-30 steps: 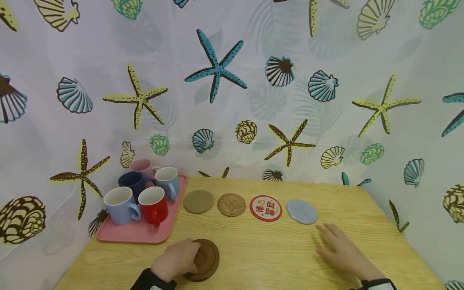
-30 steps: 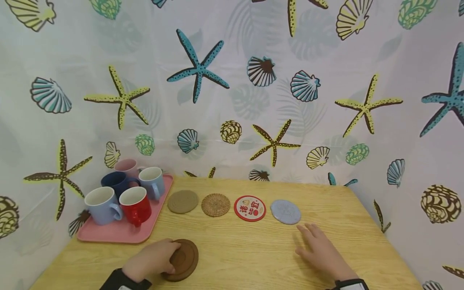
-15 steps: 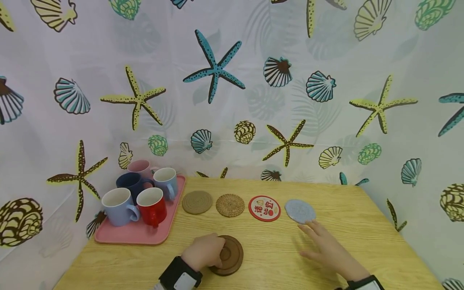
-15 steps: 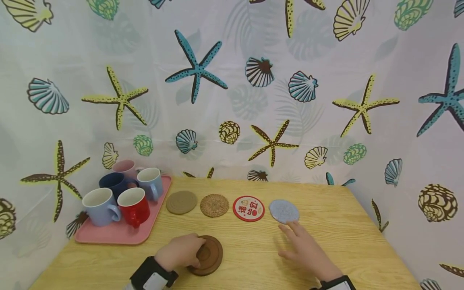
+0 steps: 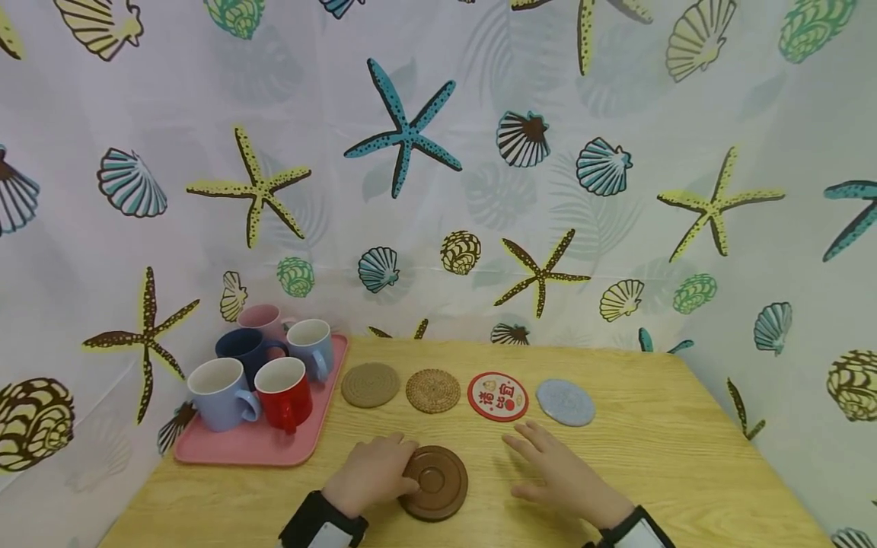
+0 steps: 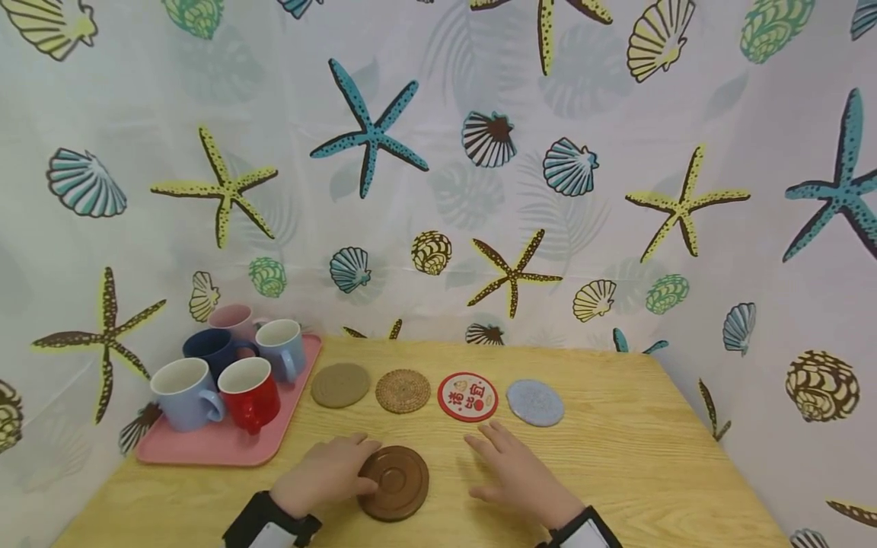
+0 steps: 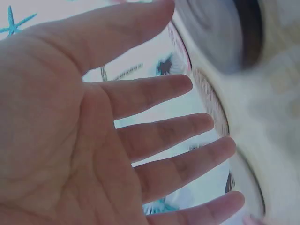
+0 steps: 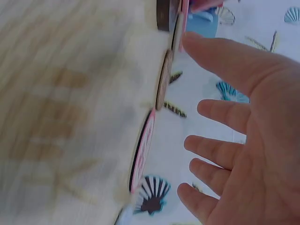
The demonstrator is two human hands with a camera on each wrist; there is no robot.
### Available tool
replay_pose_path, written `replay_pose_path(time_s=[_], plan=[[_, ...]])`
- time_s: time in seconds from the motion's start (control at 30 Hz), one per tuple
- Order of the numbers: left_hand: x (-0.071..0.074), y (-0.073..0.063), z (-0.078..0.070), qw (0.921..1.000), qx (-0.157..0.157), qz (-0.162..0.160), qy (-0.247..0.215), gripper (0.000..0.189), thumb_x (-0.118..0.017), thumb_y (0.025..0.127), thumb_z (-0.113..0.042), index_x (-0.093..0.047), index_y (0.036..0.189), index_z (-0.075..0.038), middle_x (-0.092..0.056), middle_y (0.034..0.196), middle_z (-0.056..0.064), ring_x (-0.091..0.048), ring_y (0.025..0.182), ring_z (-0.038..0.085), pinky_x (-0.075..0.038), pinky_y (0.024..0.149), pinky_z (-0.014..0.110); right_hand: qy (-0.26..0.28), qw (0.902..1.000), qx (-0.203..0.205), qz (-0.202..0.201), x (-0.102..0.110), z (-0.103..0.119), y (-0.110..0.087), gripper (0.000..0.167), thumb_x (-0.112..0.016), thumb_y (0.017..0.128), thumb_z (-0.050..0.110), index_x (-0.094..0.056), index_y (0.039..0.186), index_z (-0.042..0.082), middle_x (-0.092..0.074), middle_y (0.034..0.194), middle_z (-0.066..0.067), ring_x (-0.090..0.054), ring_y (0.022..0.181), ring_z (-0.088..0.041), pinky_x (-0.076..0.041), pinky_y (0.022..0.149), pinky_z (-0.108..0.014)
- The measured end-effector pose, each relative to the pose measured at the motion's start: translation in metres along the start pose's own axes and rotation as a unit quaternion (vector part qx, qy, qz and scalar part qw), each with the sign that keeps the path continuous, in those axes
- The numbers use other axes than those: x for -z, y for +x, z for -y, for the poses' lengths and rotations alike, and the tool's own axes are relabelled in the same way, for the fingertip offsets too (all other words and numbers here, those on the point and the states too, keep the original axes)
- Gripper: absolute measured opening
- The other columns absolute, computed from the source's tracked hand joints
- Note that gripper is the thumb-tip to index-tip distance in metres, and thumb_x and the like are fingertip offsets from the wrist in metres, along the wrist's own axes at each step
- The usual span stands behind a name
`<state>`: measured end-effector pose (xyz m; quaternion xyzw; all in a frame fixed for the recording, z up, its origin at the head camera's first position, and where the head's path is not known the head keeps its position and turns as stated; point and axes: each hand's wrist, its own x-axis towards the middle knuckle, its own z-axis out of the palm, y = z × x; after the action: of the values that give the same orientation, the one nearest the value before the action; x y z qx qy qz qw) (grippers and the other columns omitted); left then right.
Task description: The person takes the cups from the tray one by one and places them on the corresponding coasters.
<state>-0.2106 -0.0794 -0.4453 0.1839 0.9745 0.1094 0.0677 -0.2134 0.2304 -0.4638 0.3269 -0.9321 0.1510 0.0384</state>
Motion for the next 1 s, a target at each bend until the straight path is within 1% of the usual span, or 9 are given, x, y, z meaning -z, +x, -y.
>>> replay_pose_path(time_s=[0.13,0.23,0.3,0.47,0.57,0.67,0.8,0.87,1.0], plan=[[0.011,-0.01,0.021,0.9995,0.026,-0.008,-0.014,0.055,-0.076,0.082,-0.036,-0.061,0.127,-0.009,-0.06,0.13,0.016,-0.059,0.116,0.039,-0.047,0.09,0.062,-0.023,0.9987,0.045,0.006,-0.013,0.02,0.016,0.068,-0.074,0.083,0.038,-0.049,0.14,0.01,-0.047,0.144,-0.023,-0.042,0.135,-0.044,-0.042,0.103,-0.059],[0.02,-0.02,0.036,0.9983,0.049,-0.015,-0.028,0.055,-0.075,0.083,-0.033,-0.06,0.128,-0.007,-0.058,0.134,0.02,-0.055,0.122,0.041,-0.043,0.095,0.066,-0.03,0.9972,0.063,0.027,-0.02,0.037,0.029,0.067,-0.073,0.084,0.04,-0.049,0.14,0.011,-0.047,0.145,-0.021,-0.041,0.137,-0.041,-0.041,0.106,-0.056],[0.025,-0.026,0.046,0.9976,0.059,-0.024,-0.028,0.055,-0.075,0.083,-0.033,-0.059,0.129,-0.006,-0.057,0.135,0.021,-0.054,0.124,0.042,-0.042,0.098,0.065,-0.029,0.996,0.068,0.05,-0.024,0.048,0.037,0.067,-0.071,0.086,0.042,-0.048,0.142,0.014,-0.046,0.147,-0.019,-0.04,0.139,-0.039,-0.04,0.108,-0.054],[0.034,-0.04,0.066,0.9956,0.078,-0.049,-0.02,0.056,-0.074,0.084,-0.034,-0.058,0.13,-0.007,-0.057,0.135,0.022,-0.054,0.124,0.043,-0.043,0.096,0.065,-0.026,0.9908,0.095,0.093,-0.035,0.069,0.055,0.065,-0.062,0.091,0.049,-0.042,0.147,0.023,-0.042,0.152,-0.012,-0.035,0.143,-0.037,-0.039,0.11,-0.051],[0.037,-0.045,0.074,0.9941,0.087,-0.059,-0.028,0.057,-0.074,0.084,-0.033,-0.058,0.131,-0.007,-0.058,0.134,0.02,-0.054,0.122,0.043,-0.043,0.096,0.064,-0.038,0.9878,0.114,0.1,-0.041,0.076,0.063,0.062,-0.058,0.093,0.051,-0.042,0.147,0.025,-0.042,0.152,-0.011,-0.037,0.142,-0.036,-0.041,0.108,-0.05],[0.037,-0.05,0.081,0.9932,0.09,-0.063,-0.039,0.056,-0.074,0.084,-0.032,-0.057,0.131,-0.006,-0.059,0.132,0.018,-0.054,0.122,0.041,-0.044,0.097,0.063,-0.049,0.986,0.12,0.105,-0.046,0.078,0.066,0.058,-0.054,0.095,0.052,-0.045,0.145,0.025,-0.043,0.151,-0.011,-0.04,0.14,-0.034,-0.043,0.107,-0.047],[0.036,-0.055,0.088,0.9924,0.1,-0.055,-0.046,0.055,-0.071,0.087,-0.033,-0.057,0.132,-0.005,-0.057,0.134,0.019,-0.054,0.123,0.041,-0.042,0.097,0.065,-0.041,0.9868,0.119,0.102,-0.049,0.073,0.063,0.053,-0.053,0.096,0.051,-0.049,0.142,0.025,-0.046,0.148,-0.012,-0.042,0.138,-0.033,-0.044,0.107,-0.044],[0.034,-0.056,0.091,0.9923,0.104,-0.05,-0.047,0.055,-0.07,0.088,-0.033,-0.056,0.132,-0.004,-0.056,0.136,0.02,-0.053,0.123,0.043,-0.041,0.096,0.067,-0.032,0.9889,0.107,0.099,-0.049,0.067,0.059,0.052,-0.053,0.096,0.051,-0.05,0.142,0.026,-0.047,0.148,-0.012,-0.042,0.138,-0.034,-0.044,0.107,-0.045],[0.031,-0.057,0.093,0.9923,0.105,-0.046,-0.048,0.053,-0.069,0.088,-0.033,-0.057,0.131,-0.005,-0.056,0.137,0.02,-0.052,0.124,0.044,-0.04,0.096,0.069,-0.017,0.9933,0.063,0.096,-0.044,0.053,0.047,0.052,-0.055,0.094,0.052,-0.051,0.141,0.028,-0.047,0.148,-0.014,-0.042,0.138,-0.037,-0.044,0.104,-0.05]])
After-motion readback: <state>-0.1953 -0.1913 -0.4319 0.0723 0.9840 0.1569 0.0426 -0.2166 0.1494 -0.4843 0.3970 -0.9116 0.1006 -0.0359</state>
